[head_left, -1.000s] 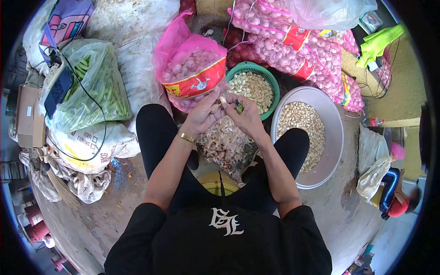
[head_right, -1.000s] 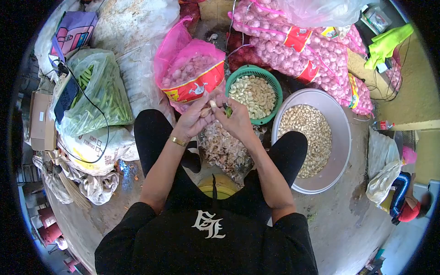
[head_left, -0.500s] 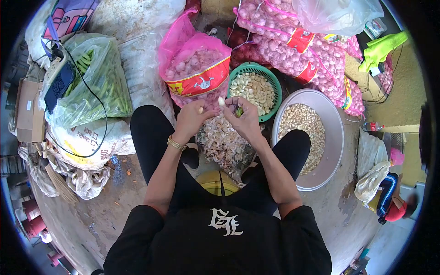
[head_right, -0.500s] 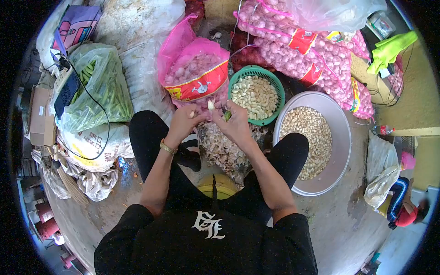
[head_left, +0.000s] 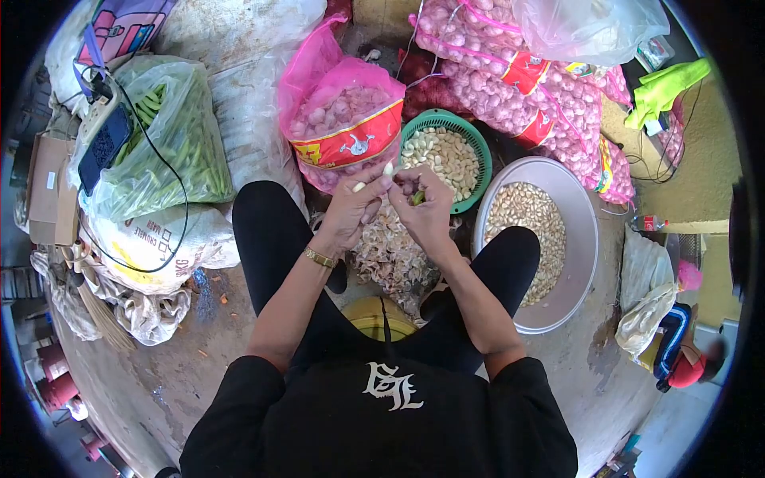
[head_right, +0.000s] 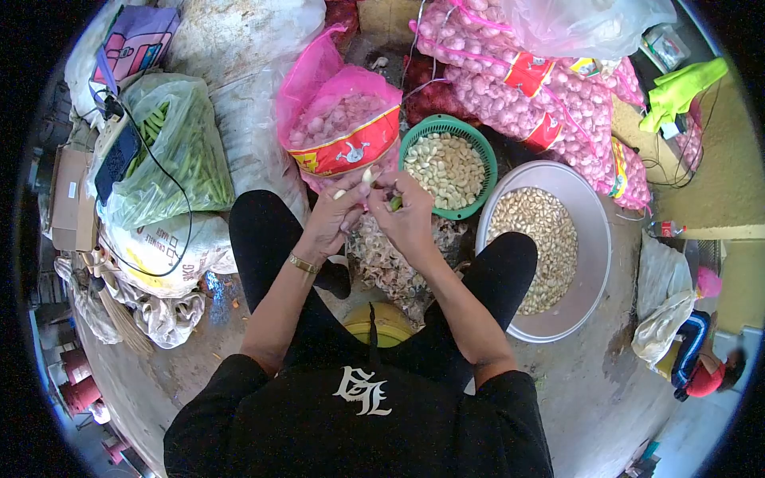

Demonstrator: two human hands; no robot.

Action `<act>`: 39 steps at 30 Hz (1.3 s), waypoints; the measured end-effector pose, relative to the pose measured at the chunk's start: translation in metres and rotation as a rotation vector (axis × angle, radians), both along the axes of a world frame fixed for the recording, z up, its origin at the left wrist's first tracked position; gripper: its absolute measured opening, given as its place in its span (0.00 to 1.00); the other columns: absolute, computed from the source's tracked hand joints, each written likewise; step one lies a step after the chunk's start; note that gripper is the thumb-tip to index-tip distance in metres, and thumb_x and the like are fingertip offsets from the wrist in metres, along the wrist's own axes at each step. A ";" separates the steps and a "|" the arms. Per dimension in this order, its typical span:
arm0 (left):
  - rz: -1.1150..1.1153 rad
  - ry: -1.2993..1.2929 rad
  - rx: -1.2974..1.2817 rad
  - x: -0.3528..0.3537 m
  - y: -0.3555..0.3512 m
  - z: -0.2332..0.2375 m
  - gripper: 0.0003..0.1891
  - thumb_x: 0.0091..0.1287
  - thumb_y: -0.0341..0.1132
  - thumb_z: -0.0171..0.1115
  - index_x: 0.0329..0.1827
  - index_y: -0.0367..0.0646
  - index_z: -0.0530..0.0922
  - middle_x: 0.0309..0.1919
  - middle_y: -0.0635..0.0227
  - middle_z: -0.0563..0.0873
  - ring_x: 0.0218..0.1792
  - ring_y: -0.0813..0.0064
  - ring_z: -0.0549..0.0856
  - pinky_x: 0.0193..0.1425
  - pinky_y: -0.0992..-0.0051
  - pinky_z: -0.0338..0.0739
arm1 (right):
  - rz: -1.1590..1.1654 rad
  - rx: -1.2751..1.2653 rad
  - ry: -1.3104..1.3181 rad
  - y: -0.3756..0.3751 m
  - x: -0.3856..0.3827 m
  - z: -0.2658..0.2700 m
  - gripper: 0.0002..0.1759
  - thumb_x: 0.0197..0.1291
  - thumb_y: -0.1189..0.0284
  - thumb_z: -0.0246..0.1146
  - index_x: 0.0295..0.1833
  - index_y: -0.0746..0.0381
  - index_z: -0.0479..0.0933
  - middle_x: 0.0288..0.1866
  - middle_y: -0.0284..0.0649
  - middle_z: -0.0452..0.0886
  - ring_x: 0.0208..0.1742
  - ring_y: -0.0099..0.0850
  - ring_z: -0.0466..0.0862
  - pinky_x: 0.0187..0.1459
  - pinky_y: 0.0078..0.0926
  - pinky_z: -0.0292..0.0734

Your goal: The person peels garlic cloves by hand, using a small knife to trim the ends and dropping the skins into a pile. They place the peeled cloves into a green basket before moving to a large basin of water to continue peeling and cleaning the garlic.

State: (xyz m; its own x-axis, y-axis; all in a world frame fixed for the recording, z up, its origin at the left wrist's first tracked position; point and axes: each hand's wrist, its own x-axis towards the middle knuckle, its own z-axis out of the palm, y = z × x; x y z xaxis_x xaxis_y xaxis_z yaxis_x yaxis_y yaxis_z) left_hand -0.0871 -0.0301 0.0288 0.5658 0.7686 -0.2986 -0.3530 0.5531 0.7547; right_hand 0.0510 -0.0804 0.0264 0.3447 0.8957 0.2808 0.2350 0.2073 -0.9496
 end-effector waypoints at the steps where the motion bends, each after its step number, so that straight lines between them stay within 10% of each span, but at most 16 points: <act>1: 0.001 0.001 -0.001 -0.002 0.001 -0.002 0.19 0.71 0.36 0.62 0.61 0.38 0.77 0.36 0.77 0.84 0.13 0.95 0.62 0.15 0.89 0.54 | 0.041 -0.011 -0.077 0.001 0.002 -0.004 0.13 0.58 0.76 0.69 0.47 0.67 0.76 0.33 0.31 0.77 0.34 0.13 0.72 0.35 0.11 0.66; 6: 0.176 0.163 0.335 -0.004 0.011 -0.001 0.15 0.68 0.29 0.64 0.56 0.35 0.79 0.39 0.70 0.85 0.33 0.87 0.81 0.39 0.85 0.76 | 0.063 0.103 -0.160 0.006 0.007 -0.004 0.09 0.66 0.72 0.61 0.47 0.65 0.73 0.34 0.33 0.79 0.34 0.20 0.77 0.37 0.19 0.72; 9: 0.223 0.094 0.512 -0.007 0.016 -0.010 0.12 0.67 0.26 0.64 0.53 0.35 0.80 0.40 0.69 0.85 0.45 0.81 0.82 0.53 0.79 0.76 | 0.241 -0.352 0.366 0.002 0.021 -0.002 0.11 0.73 0.63 0.54 0.45 0.61 0.71 0.32 0.30 0.73 0.30 0.15 0.70 0.32 0.15 0.66; 28: 0.040 0.144 0.642 -0.002 0.009 -0.009 0.10 0.69 0.26 0.60 0.52 0.36 0.80 0.42 0.71 0.84 0.42 0.85 0.80 0.45 0.82 0.73 | 0.439 -0.472 0.324 0.002 0.029 0.022 0.22 0.76 0.55 0.48 0.42 0.63 0.75 0.28 0.23 0.67 0.30 0.15 0.63 0.31 0.17 0.61; 39: 0.126 0.501 1.045 0.003 0.004 0.004 0.07 0.69 0.29 0.61 0.46 0.36 0.77 0.40 0.58 0.84 0.41 0.65 0.85 0.47 0.71 0.77 | 0.350 -0.295 0.152 0.010 0.030 -0.003 0.23 0.76 0.57 0.50 0.36 0.65 0.74 0.23 0.25 0.66 0.25 0.17 0.62 0.26 0.21 0.59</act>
